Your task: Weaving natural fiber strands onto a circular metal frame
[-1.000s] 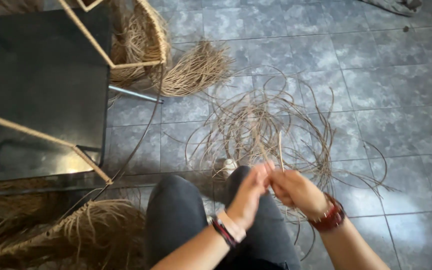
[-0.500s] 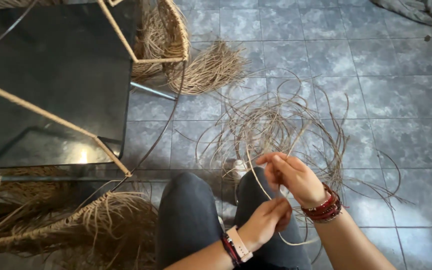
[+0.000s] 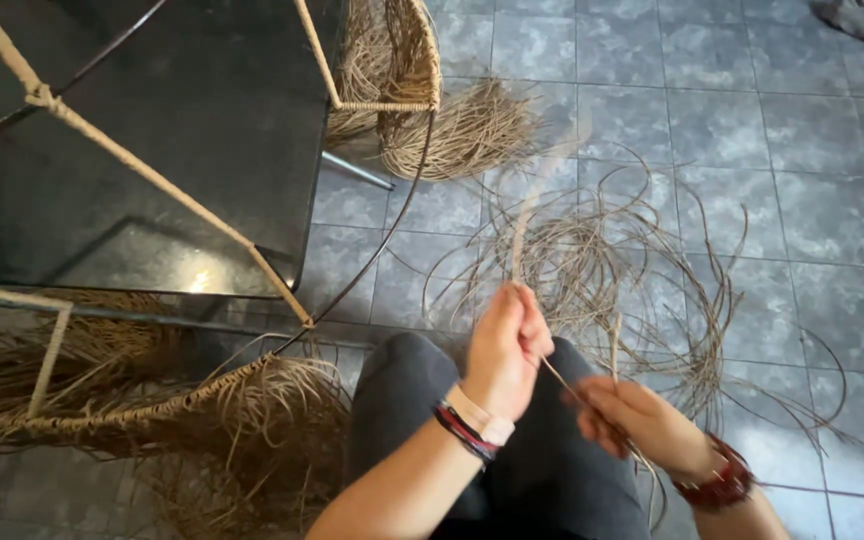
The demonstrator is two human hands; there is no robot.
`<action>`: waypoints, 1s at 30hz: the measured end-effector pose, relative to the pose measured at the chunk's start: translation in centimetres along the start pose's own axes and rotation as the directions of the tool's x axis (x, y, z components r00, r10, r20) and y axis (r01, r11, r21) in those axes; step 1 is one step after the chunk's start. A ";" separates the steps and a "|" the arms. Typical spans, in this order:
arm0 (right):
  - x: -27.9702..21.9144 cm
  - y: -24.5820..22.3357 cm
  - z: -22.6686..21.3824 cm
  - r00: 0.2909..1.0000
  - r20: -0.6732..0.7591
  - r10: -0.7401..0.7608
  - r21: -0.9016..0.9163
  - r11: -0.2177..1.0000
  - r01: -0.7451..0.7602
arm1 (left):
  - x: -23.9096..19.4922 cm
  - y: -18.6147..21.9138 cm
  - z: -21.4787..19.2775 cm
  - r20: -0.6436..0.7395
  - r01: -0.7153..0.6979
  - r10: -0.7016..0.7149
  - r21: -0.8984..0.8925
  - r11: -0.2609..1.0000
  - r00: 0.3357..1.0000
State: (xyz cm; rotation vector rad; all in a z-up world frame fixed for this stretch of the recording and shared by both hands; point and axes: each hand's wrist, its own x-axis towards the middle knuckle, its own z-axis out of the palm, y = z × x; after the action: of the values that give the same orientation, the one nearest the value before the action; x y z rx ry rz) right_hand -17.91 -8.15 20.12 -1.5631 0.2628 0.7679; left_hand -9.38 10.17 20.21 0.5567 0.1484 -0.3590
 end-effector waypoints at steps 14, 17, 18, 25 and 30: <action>1.4 -2.3 2.4 0.975 0.221 0.016 -0.112 0.994 0.009 | -1.6 4.5 -0.8 0.032 -0.100 0.098 0.079 0.992 0.995; 2.5 -2.5 3.3 0.964 0.257 -0.064 0.054 0.997 0.052 | -3.3 2.8 -0.3 0.033 -0.043 0.034 0.344 0.938 0.999; 3.1 -2.2 3.3 0.953 0.285 -0.106 0.223 0.974 0.042 | -3.6 2.8 -0.4 0.059 -0.063 0.043 0.417 0.907 0.997; 2.4 -4.4 3.9 0.883 0.450 -0.133 0.134 0.988 0.081 | -5.5 6.4 0.7 0.171 -0.052 -0.069 0.617 0.785 0.983; 2.6 -3.4 3.4 0.901 0.403 -0.162 0.246 0.967 0.064 | -6.6 6.6 1.1 0.161 0.021 -0.194 0.716 0.698 0.968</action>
State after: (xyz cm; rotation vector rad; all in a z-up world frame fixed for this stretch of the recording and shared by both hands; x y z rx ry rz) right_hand -15.03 -3.67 21.33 -1.1504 -0.0590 0.9270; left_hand -12.97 16.71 25.92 1.2815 -0.1989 -0.6004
